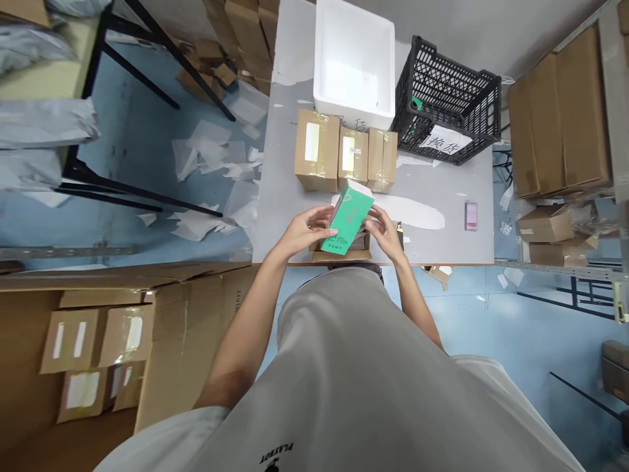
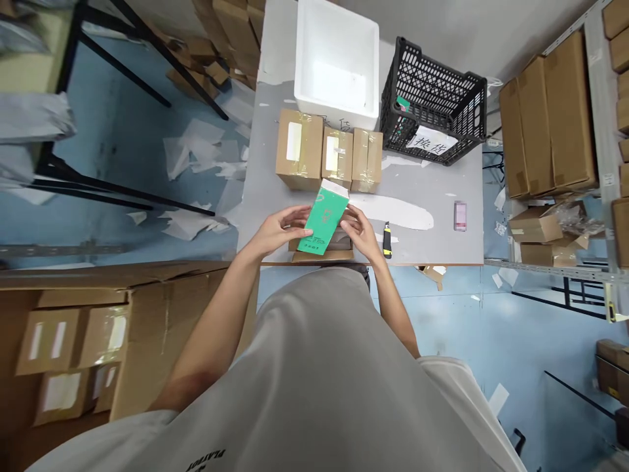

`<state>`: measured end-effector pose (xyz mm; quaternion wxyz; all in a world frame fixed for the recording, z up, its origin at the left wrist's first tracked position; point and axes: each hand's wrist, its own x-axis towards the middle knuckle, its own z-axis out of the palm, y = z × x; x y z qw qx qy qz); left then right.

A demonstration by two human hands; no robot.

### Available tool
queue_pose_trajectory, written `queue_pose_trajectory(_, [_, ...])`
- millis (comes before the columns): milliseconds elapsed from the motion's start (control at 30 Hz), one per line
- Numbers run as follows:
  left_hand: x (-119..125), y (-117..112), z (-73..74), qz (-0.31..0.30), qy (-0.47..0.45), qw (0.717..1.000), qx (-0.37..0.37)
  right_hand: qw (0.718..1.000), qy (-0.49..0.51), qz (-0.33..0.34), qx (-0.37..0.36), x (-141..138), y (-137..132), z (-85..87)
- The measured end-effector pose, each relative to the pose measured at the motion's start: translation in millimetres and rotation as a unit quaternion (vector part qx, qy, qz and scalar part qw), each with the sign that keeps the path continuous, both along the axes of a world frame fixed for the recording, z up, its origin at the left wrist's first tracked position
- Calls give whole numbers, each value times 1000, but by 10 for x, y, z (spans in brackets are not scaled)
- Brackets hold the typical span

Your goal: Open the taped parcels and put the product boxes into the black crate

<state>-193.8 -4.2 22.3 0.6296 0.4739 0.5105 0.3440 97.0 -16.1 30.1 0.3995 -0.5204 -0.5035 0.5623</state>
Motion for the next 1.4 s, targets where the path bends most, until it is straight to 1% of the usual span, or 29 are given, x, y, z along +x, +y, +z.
queue_pose_trajectory(100, [54,0,11,20,-48,998,-27,1000,-8,13,17,-73,-65,122])
queue_pose_trajectory(200, [116,9,39,39,-88,994,-43,999,-17,26,29,-73,-153,239])
queue_pose_trajectory(267, [146,21,59,45,-108,992,-50,999,-25,36,30,-56,-219,294])
queue_pose_trajectory(333, [172,31,65,44,-119,990,-53,998,-33,41,22,-61,-281,312])
queue_pose_trajectory(400, [209,25,45,42,-120,991,-46,999,-30,32,5,-113,-334,289])
queue_pose_trajectory(467, [265,-6,3,48,-115,992,-32,1000,-16,2,-15,-211,-375,234])
queue_pose_trajectory(600, [366,-108,-81,84,-103,991,-11,996,7,-77,-34,-399,-403,108])
queue_pose_trajectory(667, [338,-136,-85,102,-92,991,-6,995,17,-94,-37,-410,-384,75])
queue_pose_trajectory(767, [152,-109,-29,138,-74,988,0,995,38,-77,-45,-312,-335,68])
queue_pose_trajectory(867, [-94,-45,59,174,-61,983,-1,997,43,-37,-57,-177,-303,77])
queue_pose_trajectory(933, [-200,-18,106,190,-61,980,-9,997,35,-11,-65,-120,-300,75])
queue_pose_trajectory(1033, [-223,-8,151,220,-56,974,-14,999,-14,15,-47,-108,-315,52])
queue_pose_trajectory(1100, [-178,-1,174,244,-45,969,-9,996,-89,8,-1,-131,-332,31])
queue_pose_trajectory(1200, [-90,31,213,276,-15,961,6,975,-212,-8,71,-180,-364,-10])
queue_pose_trajectory(1267, [-40,59,244,286,7,958,17,961,-261,-8,93,-216,-386,-48])
queue_pose_trajectory(1333, [-5,84,283,281,36,958,43,959,-265,-13,96,-254,-403,-93])
queue_pose_trajectory(1400, [14,108,333,269,72,955,97,973,-217,-27,69,-294,-414,-136])
